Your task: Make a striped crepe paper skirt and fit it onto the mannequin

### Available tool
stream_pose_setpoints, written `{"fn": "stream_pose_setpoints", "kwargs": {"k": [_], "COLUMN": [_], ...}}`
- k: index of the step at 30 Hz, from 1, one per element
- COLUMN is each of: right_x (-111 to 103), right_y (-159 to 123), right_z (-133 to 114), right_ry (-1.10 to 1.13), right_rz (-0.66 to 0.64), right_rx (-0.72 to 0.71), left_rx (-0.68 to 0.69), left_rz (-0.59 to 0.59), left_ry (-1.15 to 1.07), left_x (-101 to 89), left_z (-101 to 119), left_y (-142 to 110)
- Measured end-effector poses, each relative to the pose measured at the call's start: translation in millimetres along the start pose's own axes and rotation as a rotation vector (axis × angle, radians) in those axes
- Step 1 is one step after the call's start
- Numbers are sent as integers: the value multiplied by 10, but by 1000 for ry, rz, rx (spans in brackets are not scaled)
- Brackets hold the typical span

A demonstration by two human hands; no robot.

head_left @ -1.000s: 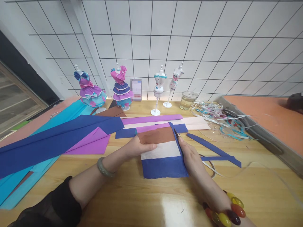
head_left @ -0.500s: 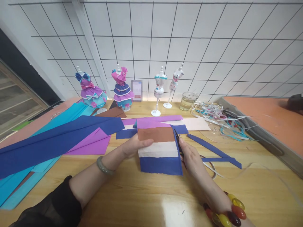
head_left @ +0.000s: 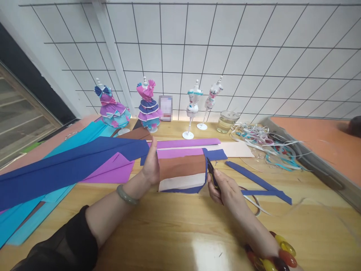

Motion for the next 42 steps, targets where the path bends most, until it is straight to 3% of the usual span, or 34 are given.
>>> {"fn": "stream_pose_setpoints", "kwargs": {"k": [6,9,13,18,21,27,33,38,42], "right_x": [19,22,9,-15,-27,-61,-47,-74,-121], "right_y": [-1,10,12,-2,-10,-17,-13,-19,-11], "right_z": [-4,11,22,-5,-40,-73,-76,-83,-87], "right_ry": [-58,-59,-30,1,-6,-116,-165,-196,-195], "right_rz": [-48,-52,-37,-32,-56,-84,-94,2,93], "right_rx": [16,30,34,15,-23,-70,-43,-28,-32], "left_rx": [-84,-139,-91,-73,1,43,-156,-69,-98], "left_rz": [6,82,153,-94,-155,-111,-101,-103,9], "left_ry": [55,118,204,214,207,236,317,371,513], "left_x": [-138,-201,-214,-192,-192,-164,-219,-251,-275], "left_z": [74,59,62,58,88,135,70,59,28], "left_y": [27,37,33,7,-2,10,5,43,40]}}
Point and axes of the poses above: each hand's wrist, its own y-axis towards the middle knuckle, its own x-axis out of the palm, z = x × y, the point moved 3 cm from there along y, towards the middle knuckle, and after that the axes turned 1 degree about z, right-handed, at the moved point
